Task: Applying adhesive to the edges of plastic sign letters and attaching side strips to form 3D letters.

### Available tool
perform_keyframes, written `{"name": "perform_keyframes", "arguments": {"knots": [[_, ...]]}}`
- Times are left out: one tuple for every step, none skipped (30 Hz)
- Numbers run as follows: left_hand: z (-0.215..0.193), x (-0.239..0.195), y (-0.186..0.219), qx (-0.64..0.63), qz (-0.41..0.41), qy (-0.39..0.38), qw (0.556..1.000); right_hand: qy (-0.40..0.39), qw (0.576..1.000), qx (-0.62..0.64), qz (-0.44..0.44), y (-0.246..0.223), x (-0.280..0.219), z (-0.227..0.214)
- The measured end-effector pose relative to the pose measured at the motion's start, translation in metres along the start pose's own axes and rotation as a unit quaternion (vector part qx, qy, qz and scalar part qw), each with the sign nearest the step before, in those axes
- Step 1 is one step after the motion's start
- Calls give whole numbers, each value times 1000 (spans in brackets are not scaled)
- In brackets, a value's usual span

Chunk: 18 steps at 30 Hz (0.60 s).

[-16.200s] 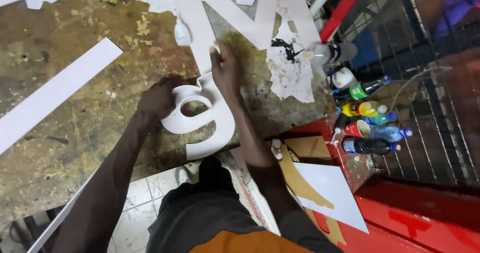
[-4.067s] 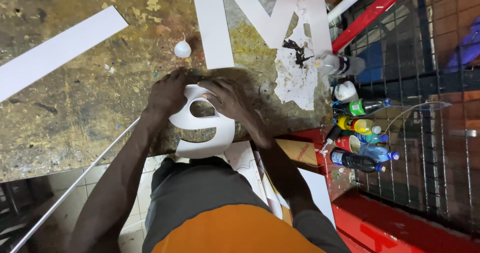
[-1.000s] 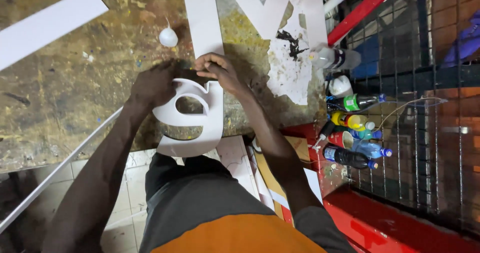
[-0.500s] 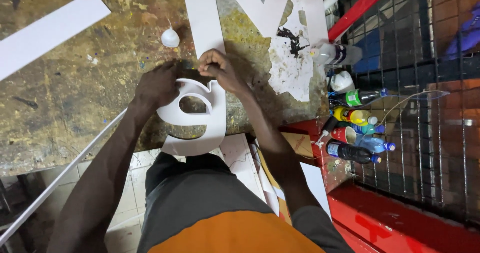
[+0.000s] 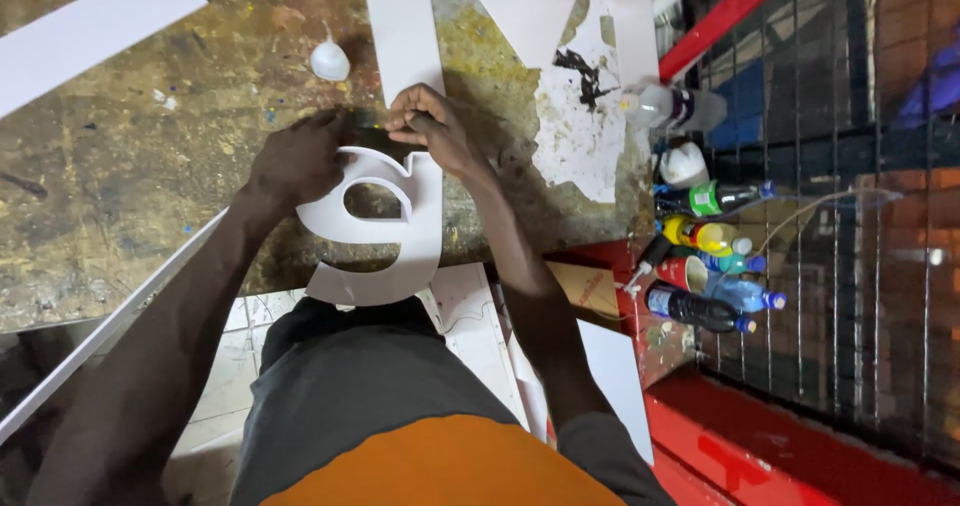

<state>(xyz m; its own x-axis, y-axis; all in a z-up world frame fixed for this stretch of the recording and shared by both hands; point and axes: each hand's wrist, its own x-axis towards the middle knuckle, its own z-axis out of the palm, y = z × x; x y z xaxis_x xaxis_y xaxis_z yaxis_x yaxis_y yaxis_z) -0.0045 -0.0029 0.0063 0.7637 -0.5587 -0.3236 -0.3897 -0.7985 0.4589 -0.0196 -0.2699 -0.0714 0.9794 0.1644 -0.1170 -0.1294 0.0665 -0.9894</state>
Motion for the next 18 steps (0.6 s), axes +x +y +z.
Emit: {"name": "perform_keyframes", "arguments": {"knots": [[6,6,-4,-5,-3,-6,1000,-16,999,28,-7,7,3,-7],[11,12,-8,-11,-7,-11,1000,-33,998,56,-13,13,7,-13],[9,14,-6,-13,-2,-10,1000,-29,998,51,-14,13,8,-14],[7,14,-5,-2,-11,-17,1000,-28,998,54,-19,13,8,-14],[7,12,-4,9,-20,-28,999,-26,998,60,-24,15,6,-11],[9,12,-3,8,-14,-30,999,-20,998,57,-22,14,2,-11],[8,12,-4,9,-13,-27,1000,-19,999,19,-19,11,4,-9],[7,13,-6,10,-11,-24,1000,-17,1000,-20,-15,8,5,-6],[8,14,-6,12,-8,-20,1000,-15,999,-22,-19,-2,7,-1],[10,15,-7,14,-14,-21,1000,-28,979,-200,11,-12,9,5],[13,13,-8,15,-21,-25,999,-40,927,-370,43,-20,7,13],[7,11,-4,16,-19,-24,999,-38,927,-370,43,-17,10,16],[2,7,1,9,-19,-18,1000,-38,876,-480,9,-12,12,21],[-3,3,5,2,-19,-12,1000,-38,812,-582,-25,-8,13,26],[-1,4,4,2,-19,-11,1000,-38,811,-583,-26,-12,6,32],[1,4,3,4,-21,-9,1000,-28,837,-541,-77,-17,-1,40],[2,6,1,6,-23,-7,1000,-19,858,-497,-129,-22,-7,46],[2,6,2,6,-23,-4,1000,-19,857,-498,-131,-18,-7,42]]}}
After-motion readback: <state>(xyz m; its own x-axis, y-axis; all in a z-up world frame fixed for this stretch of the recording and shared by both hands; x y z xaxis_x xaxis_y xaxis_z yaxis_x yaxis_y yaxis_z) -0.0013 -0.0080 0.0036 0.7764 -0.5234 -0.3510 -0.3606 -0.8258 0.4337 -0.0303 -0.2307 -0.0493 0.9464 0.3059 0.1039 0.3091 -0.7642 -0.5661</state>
